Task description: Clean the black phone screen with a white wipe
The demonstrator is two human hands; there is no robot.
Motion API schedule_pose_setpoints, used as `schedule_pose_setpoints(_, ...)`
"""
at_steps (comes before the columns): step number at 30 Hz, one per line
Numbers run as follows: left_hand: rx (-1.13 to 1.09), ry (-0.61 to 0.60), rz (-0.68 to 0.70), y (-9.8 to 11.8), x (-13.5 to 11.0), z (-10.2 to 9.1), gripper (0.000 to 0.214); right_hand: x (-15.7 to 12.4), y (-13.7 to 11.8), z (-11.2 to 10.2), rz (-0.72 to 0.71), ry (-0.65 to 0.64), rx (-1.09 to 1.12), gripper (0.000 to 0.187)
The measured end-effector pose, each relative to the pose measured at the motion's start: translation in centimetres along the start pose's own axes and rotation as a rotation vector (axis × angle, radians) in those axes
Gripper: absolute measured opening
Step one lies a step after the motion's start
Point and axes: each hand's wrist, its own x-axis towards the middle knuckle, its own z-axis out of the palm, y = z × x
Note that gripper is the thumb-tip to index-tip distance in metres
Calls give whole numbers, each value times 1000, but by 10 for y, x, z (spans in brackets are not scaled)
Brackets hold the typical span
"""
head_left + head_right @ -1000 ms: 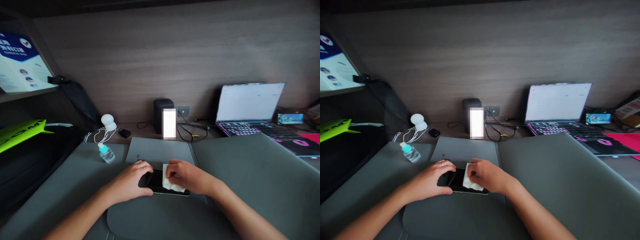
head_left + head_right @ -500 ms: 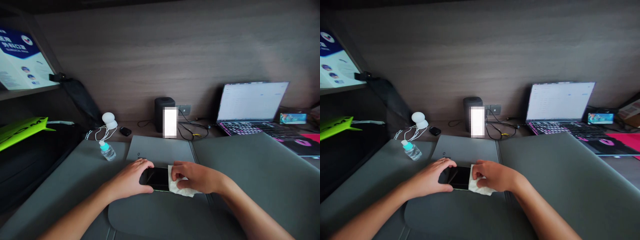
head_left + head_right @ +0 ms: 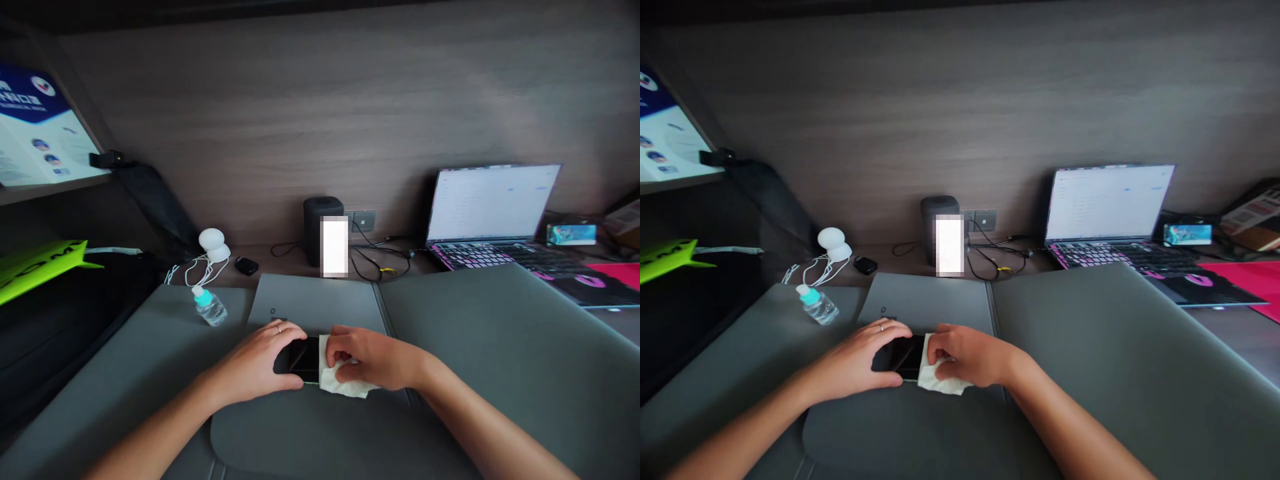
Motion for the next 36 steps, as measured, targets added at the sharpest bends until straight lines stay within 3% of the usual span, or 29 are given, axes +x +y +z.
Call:
schedule_pose_setpoints(7, 5, 14, 11, 3, 4, 1, 56, 10, -4, 13, -61, 46, -4, 18)
schedule_pose_setpoints(13, -7, 4, -2, 4, 4, 1, 53, 19, -8, 22, -142, 130, -43, 9)
schedule_pose_setpoints(18, -4, -11, -16, 3, 2, 0, 54, 18, -4, 16, -128, 191, -61, 11)
schedule_pose_setpoints(24, -28, -17, -26, 3, 2, 0, 53, 9, -2, 4, -31, 115, -59, 10)
schedule_pose_setpoints(36, -7, -18, 12, 1, 2, -1, 53, 23, 0, 20, -103, 237, -92, 6)
